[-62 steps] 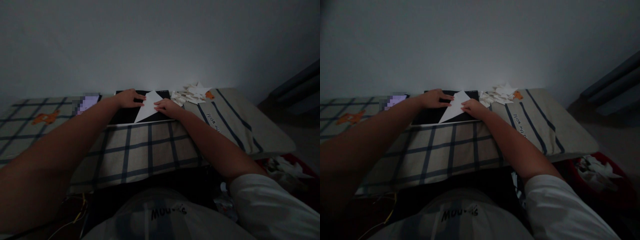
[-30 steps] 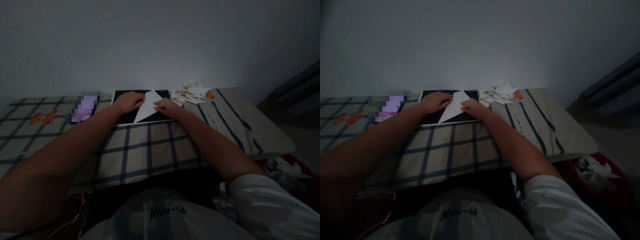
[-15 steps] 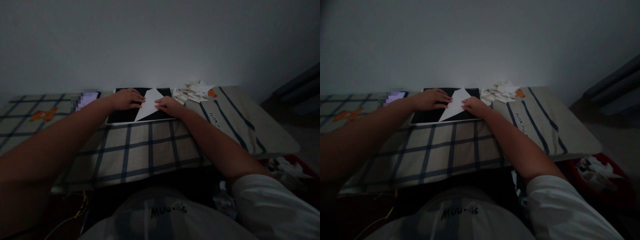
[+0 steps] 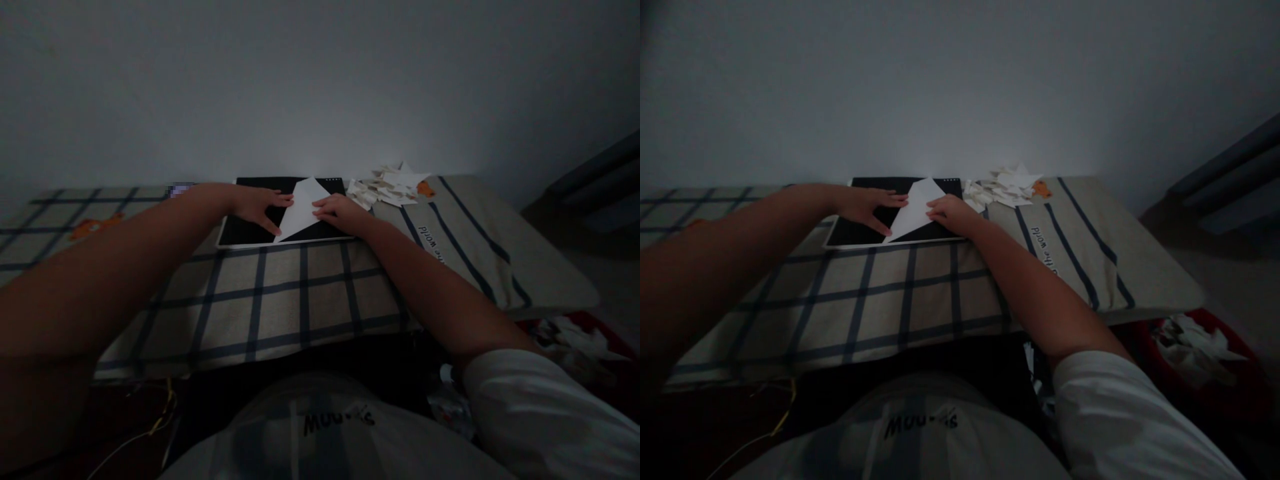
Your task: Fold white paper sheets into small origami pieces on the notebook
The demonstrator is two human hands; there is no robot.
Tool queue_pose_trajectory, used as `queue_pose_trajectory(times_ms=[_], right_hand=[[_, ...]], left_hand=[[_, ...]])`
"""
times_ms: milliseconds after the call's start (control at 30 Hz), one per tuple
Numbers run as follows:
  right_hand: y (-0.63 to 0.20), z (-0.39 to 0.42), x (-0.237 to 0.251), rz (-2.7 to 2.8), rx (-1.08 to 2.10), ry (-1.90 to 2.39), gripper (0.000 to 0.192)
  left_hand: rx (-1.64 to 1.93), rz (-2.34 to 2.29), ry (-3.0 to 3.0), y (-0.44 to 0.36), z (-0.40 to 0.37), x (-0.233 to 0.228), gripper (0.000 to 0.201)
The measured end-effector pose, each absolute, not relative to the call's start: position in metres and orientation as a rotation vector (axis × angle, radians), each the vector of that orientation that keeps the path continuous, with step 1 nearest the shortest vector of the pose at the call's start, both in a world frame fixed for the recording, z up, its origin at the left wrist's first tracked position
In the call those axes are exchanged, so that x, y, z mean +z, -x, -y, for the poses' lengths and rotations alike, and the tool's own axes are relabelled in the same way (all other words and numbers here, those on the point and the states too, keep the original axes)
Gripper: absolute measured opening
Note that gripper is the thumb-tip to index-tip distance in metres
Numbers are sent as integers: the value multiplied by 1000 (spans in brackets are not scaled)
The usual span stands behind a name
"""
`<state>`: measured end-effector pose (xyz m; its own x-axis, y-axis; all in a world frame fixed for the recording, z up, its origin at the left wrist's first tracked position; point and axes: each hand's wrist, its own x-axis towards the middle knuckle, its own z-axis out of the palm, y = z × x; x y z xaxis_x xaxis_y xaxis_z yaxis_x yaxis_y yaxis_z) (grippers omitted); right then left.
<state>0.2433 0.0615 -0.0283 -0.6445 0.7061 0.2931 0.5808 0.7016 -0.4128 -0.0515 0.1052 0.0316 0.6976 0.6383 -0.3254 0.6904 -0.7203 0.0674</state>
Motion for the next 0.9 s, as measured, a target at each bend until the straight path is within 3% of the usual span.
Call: queue_pose_trajectory(times_ms=[133,433,533,733,900], right_hand=[[-243,-62,-28,2465,412,1006,25],[-243,-61,-28,2484,375,1000,26],[-242,-58,-25,2521,345,997,28],[-238,-48,-17,2575,256,967,30],[-233,-38,-18,2541,282,851,32]], left_hand=[[-495,-1111,-2722,49,-99,32,129],[-554,-1155,-2747,47,-84,29,142],[-504,-1247,-2633,42,-80,34,120],[-29,-1457,-2776,21,-51,29,65],[106,-1571,-2907,11,-25,15,51]])
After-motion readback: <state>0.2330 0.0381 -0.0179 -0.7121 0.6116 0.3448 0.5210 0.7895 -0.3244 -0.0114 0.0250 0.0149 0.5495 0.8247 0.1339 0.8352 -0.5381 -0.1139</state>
